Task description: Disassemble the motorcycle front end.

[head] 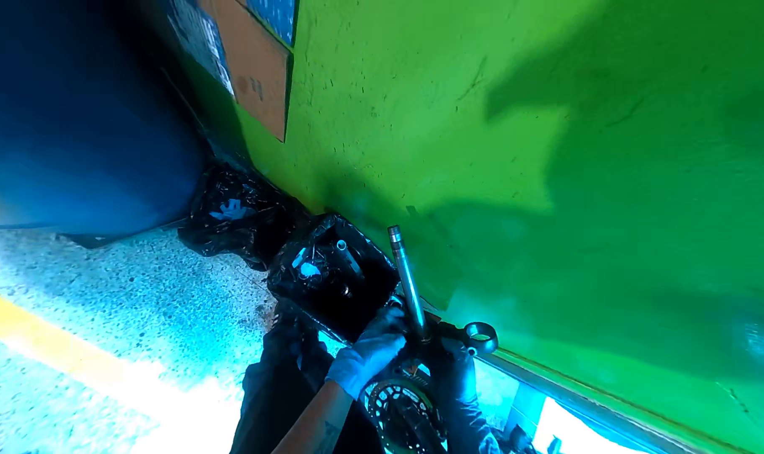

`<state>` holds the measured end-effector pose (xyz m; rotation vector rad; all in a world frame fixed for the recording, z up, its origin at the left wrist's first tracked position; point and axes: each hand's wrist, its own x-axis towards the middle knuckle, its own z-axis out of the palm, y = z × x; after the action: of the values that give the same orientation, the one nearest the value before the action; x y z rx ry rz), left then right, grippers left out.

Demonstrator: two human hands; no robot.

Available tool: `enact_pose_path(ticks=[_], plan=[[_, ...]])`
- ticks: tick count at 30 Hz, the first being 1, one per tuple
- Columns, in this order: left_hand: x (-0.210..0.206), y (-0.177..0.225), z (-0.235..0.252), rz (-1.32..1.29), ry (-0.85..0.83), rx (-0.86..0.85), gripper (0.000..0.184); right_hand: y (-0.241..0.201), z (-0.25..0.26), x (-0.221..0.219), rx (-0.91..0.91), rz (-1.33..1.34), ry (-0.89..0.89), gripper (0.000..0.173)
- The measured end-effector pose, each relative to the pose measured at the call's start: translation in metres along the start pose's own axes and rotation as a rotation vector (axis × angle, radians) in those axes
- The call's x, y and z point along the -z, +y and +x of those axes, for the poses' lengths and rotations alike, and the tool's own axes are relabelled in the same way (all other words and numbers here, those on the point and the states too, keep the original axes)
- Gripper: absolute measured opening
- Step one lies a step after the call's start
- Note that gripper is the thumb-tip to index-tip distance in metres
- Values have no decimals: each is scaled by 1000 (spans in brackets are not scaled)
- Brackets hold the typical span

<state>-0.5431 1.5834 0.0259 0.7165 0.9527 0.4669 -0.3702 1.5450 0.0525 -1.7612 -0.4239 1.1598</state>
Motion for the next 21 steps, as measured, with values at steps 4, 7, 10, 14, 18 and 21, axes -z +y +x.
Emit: enact_pose_path(ticks=[4,7,10,14,18,21], plan=[[2,-3,6,248,172,36,56,3,-2,-1,4,74,-18,27],[9,-6,-4,350,239,1,63,-1,-6,-6,-18,80,-8,24],[27,-15,-19,315,301,23,58,-12,-12,-12,-36,99,21,21],[60,-27,-58,238,276,134,49,-29,-27,-6,-82,171,59,21],[64,9,-115,241,167,97,53,-34,-51,16,-93,418,-11,25],[33,48,-134,261,21,86,54,-33,-68,26,-55,653,-96,22]])
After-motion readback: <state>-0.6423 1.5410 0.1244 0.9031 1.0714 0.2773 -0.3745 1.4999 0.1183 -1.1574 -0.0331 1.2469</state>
